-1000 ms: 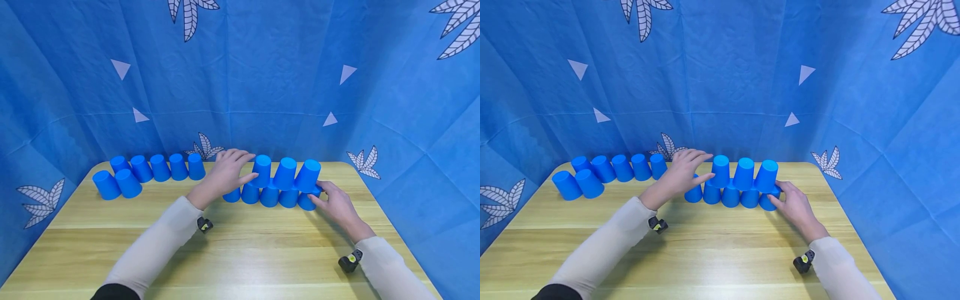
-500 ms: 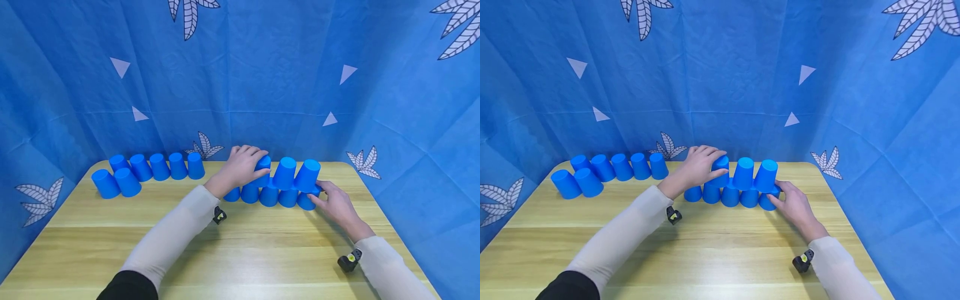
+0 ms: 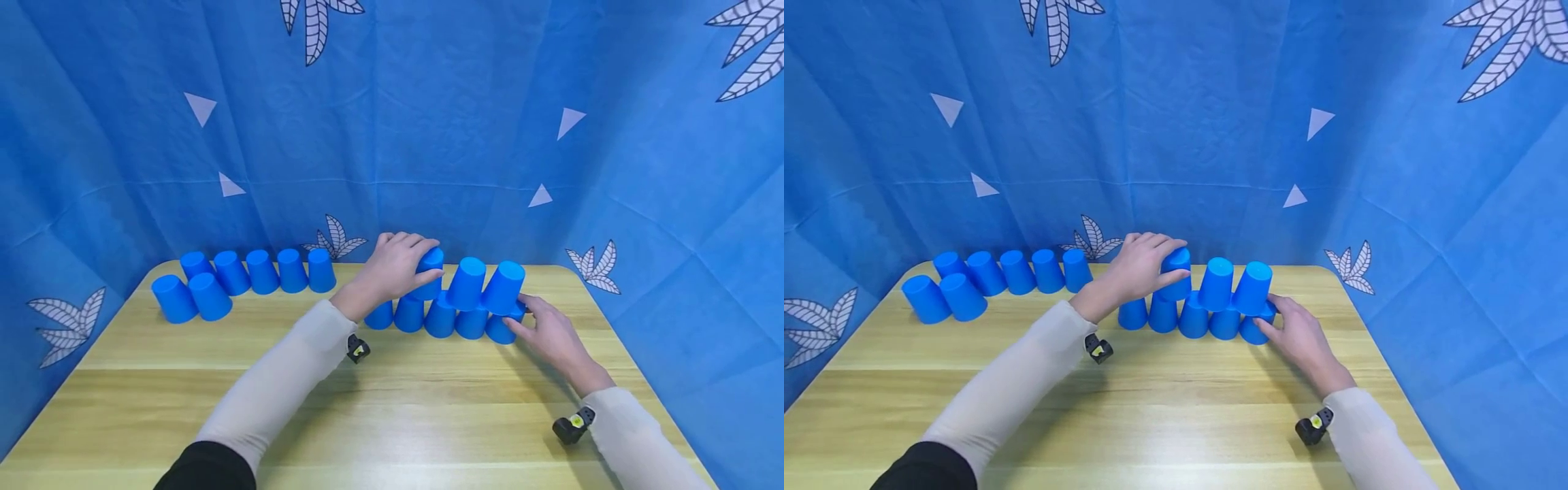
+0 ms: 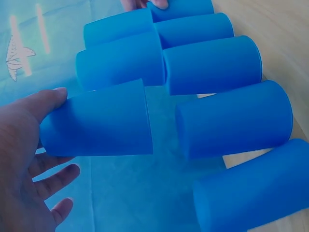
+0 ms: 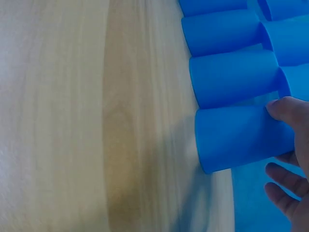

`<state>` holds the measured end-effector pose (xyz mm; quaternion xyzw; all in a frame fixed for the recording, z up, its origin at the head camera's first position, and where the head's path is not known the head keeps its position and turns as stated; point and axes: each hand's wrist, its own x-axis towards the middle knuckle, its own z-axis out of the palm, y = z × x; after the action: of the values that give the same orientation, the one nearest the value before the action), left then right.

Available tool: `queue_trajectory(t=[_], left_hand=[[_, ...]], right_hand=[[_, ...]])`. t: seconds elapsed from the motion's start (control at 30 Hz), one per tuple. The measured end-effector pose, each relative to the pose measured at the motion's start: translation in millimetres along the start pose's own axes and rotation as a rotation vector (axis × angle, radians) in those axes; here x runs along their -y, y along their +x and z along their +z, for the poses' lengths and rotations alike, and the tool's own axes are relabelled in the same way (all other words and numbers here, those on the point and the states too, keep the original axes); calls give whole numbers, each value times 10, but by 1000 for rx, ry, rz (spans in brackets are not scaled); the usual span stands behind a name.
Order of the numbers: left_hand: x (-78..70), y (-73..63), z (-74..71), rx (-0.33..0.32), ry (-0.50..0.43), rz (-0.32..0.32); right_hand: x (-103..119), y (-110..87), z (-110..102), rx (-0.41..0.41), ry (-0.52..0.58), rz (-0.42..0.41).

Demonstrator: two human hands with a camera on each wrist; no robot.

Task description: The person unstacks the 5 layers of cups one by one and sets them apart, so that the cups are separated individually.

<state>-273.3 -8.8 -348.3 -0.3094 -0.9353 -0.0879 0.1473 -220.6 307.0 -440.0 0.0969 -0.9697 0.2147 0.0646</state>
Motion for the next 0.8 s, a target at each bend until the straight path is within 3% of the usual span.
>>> queue_trajectory(t=[0.33, 0.8], left_hand=[[127, -310, -160, -58, -36, -45], [485, -886, -297, -98, -18, -123]], right_hand=[[71, 4, -104, 32, -71, -34], [75, -85, -36, -139, -156, -156]])
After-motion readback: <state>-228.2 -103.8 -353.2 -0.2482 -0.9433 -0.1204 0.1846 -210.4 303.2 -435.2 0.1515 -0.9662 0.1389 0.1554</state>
